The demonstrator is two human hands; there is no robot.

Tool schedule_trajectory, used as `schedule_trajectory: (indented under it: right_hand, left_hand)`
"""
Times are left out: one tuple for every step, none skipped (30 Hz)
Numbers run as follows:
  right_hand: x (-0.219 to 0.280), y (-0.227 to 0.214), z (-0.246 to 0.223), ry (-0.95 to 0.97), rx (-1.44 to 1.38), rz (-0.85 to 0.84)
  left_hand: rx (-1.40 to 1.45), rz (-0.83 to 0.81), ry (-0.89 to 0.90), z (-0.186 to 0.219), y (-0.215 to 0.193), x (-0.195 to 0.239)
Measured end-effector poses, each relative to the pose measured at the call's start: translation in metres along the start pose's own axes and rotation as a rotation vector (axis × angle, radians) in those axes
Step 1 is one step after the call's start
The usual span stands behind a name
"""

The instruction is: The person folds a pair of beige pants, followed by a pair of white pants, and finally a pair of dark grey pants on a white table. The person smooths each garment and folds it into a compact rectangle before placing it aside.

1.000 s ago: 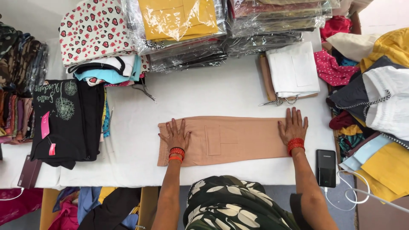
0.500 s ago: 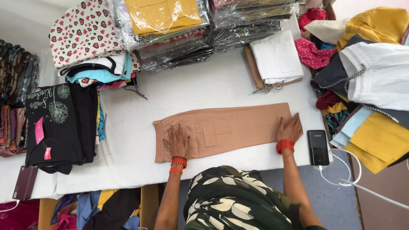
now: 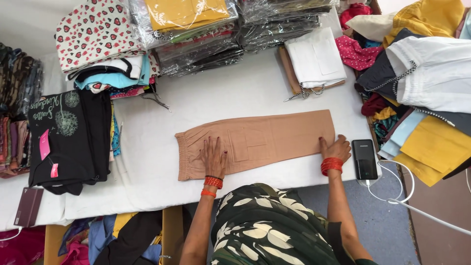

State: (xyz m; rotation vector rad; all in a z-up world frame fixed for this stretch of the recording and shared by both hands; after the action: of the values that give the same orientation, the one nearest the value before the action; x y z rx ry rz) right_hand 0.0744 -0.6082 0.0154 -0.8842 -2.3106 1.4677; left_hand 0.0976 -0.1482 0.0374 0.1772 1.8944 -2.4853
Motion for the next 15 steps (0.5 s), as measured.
schedule_trajectory:
  right_hand:
    - [-0.008, -0.004, 0.001, -0.006, -0.004, -0.005]
    - [-0.016, -0.006, 0.003, 0.124, -0.117, -0.097]
    - [-0.023, -0.007, 0.005, 0.252, -0.23, -0.194]
    - [-0.027, -0.004, 0.007, 0.243, -0.232, -0.204]
    - [-0.031, -0.001, 0.01, 0.279, -0.254, -0.288]
    - [-0.035, 0.002, 0.014, 0.314, -0.275, -0.372]
    - [-0.034, 0.002, 0.014, 0.31, -0.272, -0.377]
    - [-0.033, 0.003, 0.014, 0.324, -0.304, -0.409]
    - [-0.034, 0.003, 0.014, 0.338, -0.337, -0.437]
    - [-0.033, 0.006, 0.015, 0.336, -0.335, -0.438]
    - [-0.033, 0.01, 0.014, 0.317, -0.408, -0.396]
    - [-0.033, 0.013, 0.013, 0.298, -0.481, -0.353]
    - [-0.03, 0.022, 0.012, 0.297, -0.479, -0.354]
    - [-0.028, 0.031, 0.01, 0.214, -0.627, -0.328]
    - [-0.027, 0.04, 0.008, 0.13, -0.775, -0.298]
  left_hand:
    - [-0.004, 0.002, -0.007, 0.002, 0.003, 0.0]
    - [-0.015, 0.005, 0.019, 0.004, 0.007, -0.001]
    - [-0.028, 0.007, 0.041, 0.004, 0.009, 0.0]
    - [-0.034, 0.008, 0.028, 0.006, 0.004, 0.0]
    - [-0.019, 0.006, 0.05, 0.01, -0.001, 0.001]
    - [-0.003, 0.004, 0.071, 0.014, -0.006, 0.0]
    - [-0.003, 0.003, 0.064, 0.014, -0.007, 0.0]
    - [0.012, -0.014, 0.064, 0.014, -0.007, 0.0]
    - [0.028, -0.03, 0.068, 0.015, -0.008, -0.002]
    - [0.029, -0.03, 0.065, 0.015, -0.004, -0.004]
    - [0.097, -0.031, 0.038, 0.015, -0.002, -0.005]
    - [0.164, -0.032, 0.011, 0.014, 0.001, -0.007]
    - [0.165, -0.032, 0.009, 0.016, -0.002, -0.01]
    - [0.375, -0.13, -0.076, 0.016, -0.003, -0.013]
    - [0.585, -0.229, -0.157, 0.018, -0.003, -0.017]
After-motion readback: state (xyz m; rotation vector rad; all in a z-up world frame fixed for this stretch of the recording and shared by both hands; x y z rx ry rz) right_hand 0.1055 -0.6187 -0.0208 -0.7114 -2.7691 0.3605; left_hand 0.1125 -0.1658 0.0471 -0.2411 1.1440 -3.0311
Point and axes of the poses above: each hand's wrist, its own x-axis away from the middle knuckle, its own y-axis out of the palm, z = x × y, the point moved 2 cm from there along -x, towards the middle knuckle, and after that the axes turned 15 degrees about -x, right-handed, at the moved point
